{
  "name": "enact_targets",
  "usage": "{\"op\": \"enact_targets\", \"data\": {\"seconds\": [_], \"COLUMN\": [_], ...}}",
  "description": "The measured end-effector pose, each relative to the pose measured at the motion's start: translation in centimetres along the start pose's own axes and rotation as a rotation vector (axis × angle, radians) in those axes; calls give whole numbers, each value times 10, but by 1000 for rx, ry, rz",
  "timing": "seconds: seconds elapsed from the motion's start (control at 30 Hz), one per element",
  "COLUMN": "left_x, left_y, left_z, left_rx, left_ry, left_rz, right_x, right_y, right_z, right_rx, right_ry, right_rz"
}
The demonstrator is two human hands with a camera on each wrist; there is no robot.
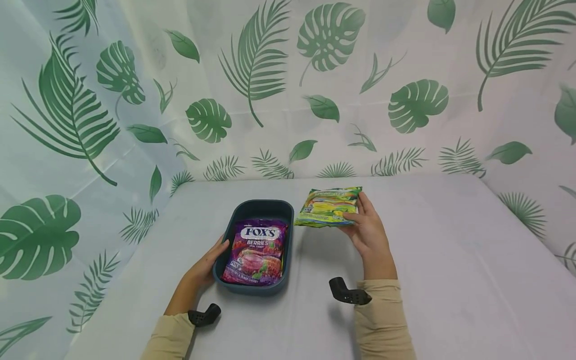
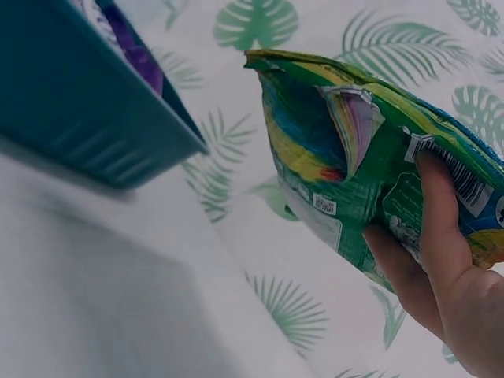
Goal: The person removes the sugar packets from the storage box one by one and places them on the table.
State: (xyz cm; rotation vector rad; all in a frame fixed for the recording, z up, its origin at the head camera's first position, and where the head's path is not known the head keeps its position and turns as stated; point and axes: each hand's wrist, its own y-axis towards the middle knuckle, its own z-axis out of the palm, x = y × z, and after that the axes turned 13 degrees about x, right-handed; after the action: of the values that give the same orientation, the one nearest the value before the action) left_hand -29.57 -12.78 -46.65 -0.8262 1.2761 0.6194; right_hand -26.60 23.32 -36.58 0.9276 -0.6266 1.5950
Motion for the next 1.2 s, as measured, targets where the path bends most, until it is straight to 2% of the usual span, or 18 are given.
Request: {"op": "enact_targets", "data": {"seconds": [0.33, 0.7, 1.2], "left_x": [1, 3, 1], "left_y": [0, 1, 1], "left_z": [0, -1, 0], "left_rx": [7, 1, -17], "left_ry": [5, 21, 32], "left_rz": [12, 12, -6], "right_x": [-4, -9, -17], "right_y": [1, 3, 8], "right_z": [-11, -16, -20], "right_rx": [-4, -4, -15], "right_ry": [18, -64, -174], "right_rz": [11, 84, 126]}}
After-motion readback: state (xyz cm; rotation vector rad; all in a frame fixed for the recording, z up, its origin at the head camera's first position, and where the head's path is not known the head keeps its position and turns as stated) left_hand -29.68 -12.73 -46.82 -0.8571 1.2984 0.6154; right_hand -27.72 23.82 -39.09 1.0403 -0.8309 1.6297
